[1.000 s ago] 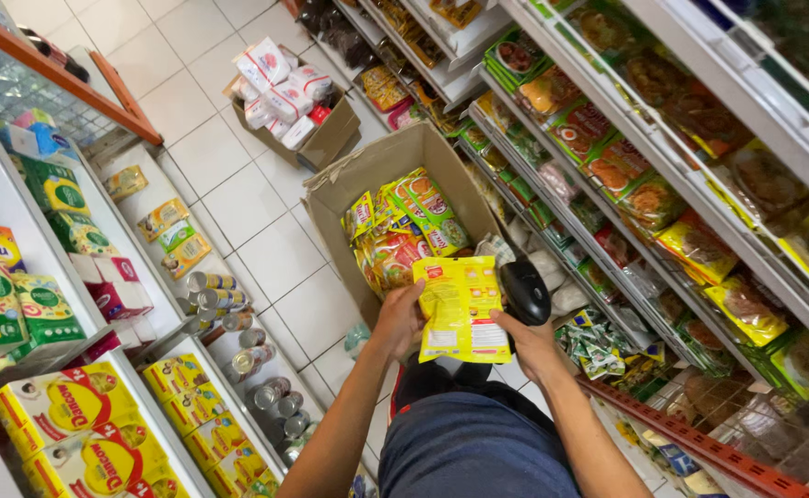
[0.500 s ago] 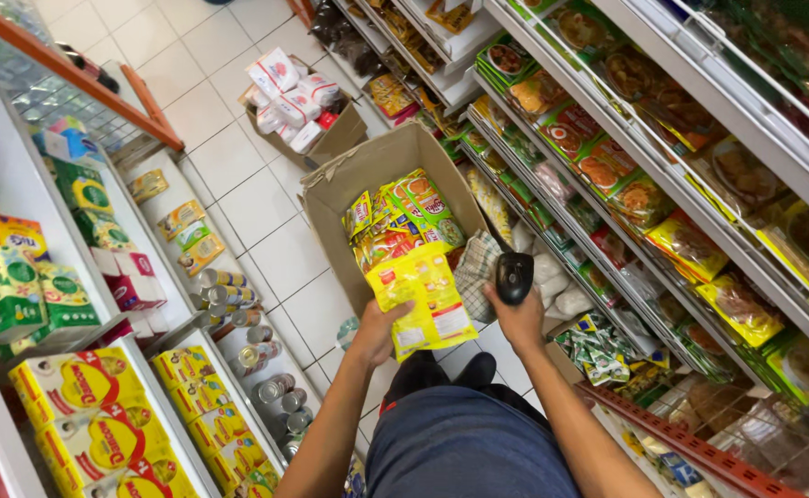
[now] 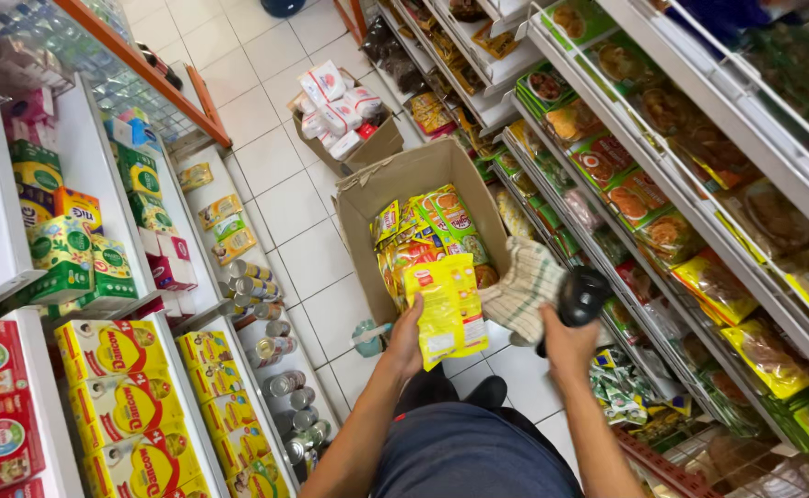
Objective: The person uses a handheld scanner to scan individual packets of food seasoning taken from a cardboard box, then places the scanned items onto a grocery store shelf.
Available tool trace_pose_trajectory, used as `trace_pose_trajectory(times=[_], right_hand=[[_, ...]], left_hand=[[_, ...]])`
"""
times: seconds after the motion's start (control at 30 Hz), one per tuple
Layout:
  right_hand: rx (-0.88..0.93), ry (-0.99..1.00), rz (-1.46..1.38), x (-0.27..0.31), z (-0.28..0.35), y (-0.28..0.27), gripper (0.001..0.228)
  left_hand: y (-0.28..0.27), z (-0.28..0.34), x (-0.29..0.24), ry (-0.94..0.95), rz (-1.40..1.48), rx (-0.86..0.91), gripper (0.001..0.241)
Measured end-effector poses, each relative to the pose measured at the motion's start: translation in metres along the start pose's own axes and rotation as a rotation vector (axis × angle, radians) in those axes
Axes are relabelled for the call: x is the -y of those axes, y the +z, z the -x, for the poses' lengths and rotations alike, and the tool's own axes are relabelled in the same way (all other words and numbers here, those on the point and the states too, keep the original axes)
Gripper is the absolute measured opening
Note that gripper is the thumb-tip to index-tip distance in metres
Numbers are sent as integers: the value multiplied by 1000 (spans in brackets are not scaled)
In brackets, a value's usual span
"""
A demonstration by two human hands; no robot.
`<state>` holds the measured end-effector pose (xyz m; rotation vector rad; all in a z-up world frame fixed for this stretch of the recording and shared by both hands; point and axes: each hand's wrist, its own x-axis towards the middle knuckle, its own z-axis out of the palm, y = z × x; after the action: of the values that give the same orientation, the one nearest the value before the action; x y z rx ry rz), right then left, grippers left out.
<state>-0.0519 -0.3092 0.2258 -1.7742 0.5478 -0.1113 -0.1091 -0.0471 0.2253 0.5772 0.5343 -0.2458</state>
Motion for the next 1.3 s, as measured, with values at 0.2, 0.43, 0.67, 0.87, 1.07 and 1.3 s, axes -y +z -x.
trace_pose_trajectory(times=[0.2, 0.43, 0.67, 0.87, 1.07, 1.3], right_hand=[[244, 13, 16, 71, 31, -54, 28], [338, -369, 165, 69, 76, -54, 33], [27, -688, 159, 54, 63, -98, 39], [-72, -163, 127, 40, 57, -131, 26], [182, -432, 278, 38, 82, -140, 47], [366, -392, 363, 24, 101, -136, 46]], left_hand=[[12, -32, 41, 2, -146, 154, 60], [61, -47, 110, -6, -254, 341, 54], [97, -8, 117, -244, -356, 398, 58], [111, -1, 143, -323, -406, 535, 62], [117, 5, 150, -286, -348, 497, 55], [126, 16, 108, -312, -126, 315, 60]])
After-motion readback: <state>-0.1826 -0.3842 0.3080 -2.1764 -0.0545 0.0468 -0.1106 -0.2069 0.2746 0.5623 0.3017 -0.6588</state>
